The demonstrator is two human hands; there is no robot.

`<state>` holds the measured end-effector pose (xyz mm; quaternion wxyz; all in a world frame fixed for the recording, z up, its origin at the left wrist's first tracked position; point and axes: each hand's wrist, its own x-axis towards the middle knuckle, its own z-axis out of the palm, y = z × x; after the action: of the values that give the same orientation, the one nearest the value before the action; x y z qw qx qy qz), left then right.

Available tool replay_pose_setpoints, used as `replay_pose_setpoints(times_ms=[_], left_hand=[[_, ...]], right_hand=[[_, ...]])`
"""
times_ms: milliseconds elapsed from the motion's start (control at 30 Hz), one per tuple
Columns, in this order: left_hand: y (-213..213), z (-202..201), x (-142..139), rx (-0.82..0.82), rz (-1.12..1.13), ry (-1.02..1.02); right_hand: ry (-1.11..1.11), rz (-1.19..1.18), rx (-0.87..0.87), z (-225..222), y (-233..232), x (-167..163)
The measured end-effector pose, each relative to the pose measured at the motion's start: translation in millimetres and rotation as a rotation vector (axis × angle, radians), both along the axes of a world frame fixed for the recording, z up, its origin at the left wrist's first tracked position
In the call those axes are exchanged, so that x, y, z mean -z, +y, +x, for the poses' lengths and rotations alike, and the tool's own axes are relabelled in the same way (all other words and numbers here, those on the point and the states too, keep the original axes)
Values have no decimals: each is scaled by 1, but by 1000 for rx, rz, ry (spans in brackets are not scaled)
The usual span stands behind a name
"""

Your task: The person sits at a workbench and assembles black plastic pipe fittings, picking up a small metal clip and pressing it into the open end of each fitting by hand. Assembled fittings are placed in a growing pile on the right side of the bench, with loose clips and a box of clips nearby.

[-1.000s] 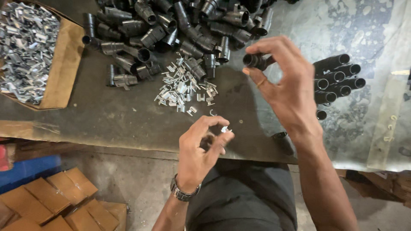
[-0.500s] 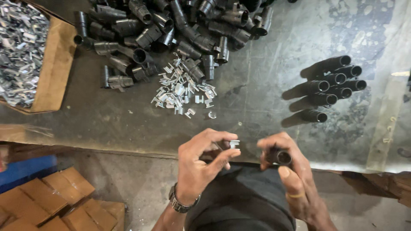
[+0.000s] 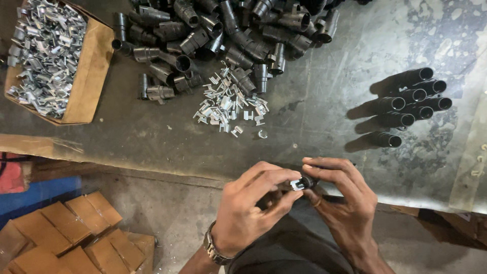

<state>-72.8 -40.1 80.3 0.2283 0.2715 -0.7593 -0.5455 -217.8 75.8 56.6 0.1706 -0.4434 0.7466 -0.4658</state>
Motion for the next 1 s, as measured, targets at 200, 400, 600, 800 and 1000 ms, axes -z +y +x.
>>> replay_pose_setpoints(times_ms=[200, 400, 600, 800, 1000], left_hand=[[6, -3, -8, -3, -189, -130], [14, -10, -15, 38, -335, -104], [20, -19, -11, 29, -217, -59], [25, -20, -6, 30, -116, -110], [26, -25, -6, 36, -229, -138]], right_hand=[[124, 6, 67, 8, 6, 13], [145, -5, 112, 9, 12, 20], [96, -54, 152, 4, 20, 23], [122, -92, 133, 2, 22, 27], [174, -96, 155, -1, 18, 30]])
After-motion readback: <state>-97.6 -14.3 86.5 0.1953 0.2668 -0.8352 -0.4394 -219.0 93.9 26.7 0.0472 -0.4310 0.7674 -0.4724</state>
